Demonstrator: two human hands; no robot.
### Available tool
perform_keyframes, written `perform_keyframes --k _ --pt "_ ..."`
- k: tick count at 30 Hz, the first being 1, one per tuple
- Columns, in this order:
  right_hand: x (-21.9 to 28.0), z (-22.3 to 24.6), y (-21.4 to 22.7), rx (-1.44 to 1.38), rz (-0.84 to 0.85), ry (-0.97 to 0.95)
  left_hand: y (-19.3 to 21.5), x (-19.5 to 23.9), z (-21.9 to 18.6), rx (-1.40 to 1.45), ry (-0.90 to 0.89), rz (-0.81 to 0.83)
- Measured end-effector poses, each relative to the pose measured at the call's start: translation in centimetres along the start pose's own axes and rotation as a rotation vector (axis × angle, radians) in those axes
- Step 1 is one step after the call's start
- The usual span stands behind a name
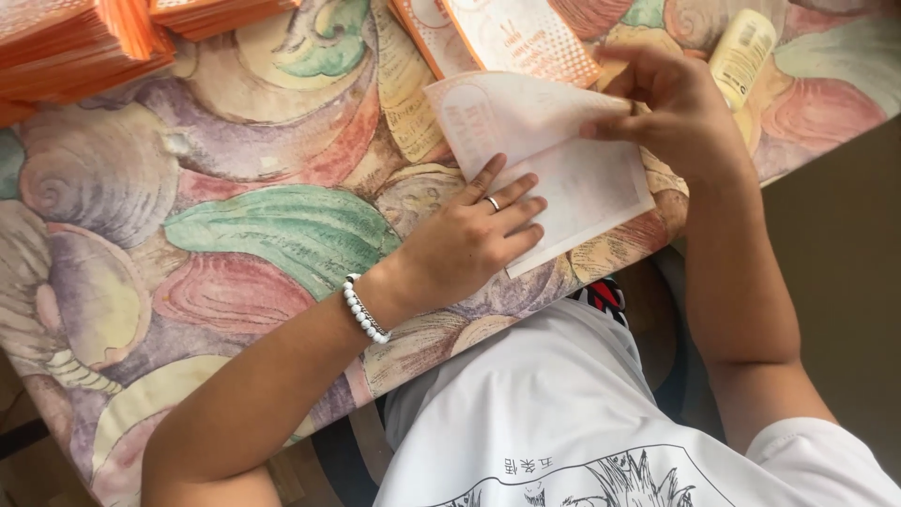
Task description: Applying glue to paper bags and folding them for assembly.
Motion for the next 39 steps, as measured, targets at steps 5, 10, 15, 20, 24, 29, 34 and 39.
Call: perform_keyframes --k 5,10,15,20,24,29,34,39 --pt "1.1 -0.3 0.0 0.071 -0.011 0.192 4.0 -0.6 -1.1 0.100 -0.091 -0.356" --pt "2.8 0.8 -0.2 -0.096 0.094 0.546 7.2 0.1 2.4 0.427 0.278 -0.920" --pt "2.6 1.9 -1.7 -0.171 0.114 0.721 6.4 -1.5 3.4 1.135 1.052 -0.209" --pt "4.2 9.3 -1.5 -0.114 0.087 0.778 1.9 -0.4 2.5 1.667 1.020 0.122" --pt "4.5 8.0 -0.5 -0.071 0.209 0.717 -0.5 -0.1 2.3 1.811 0.979 -0.158" --pt "3.1 2.7 0.7 -0.539 0.171 0.525 -1.1 -0.3 1.5 1.829 0.737 -0.579" --pt "4.3 3.6 -1.9 -0.863 0.078 0.289 0.9 -0.3 0.7 1.275 0.626 -0.867" --pt "6.2 5.4 -2.2 -0.311 -0.476 0.396 1.6 -0.3 0.0 1.226 0.669 -0.846"
Point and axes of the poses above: each hand's wrist, its own x-axis away from the middle knuckle, its own y-axis out of the back of the hand, z = x × y, the point moved 3 cm from there along -x, towards the middle knuckle, and after that the axes turned 14 degrees about x, right-handed, at the moved point
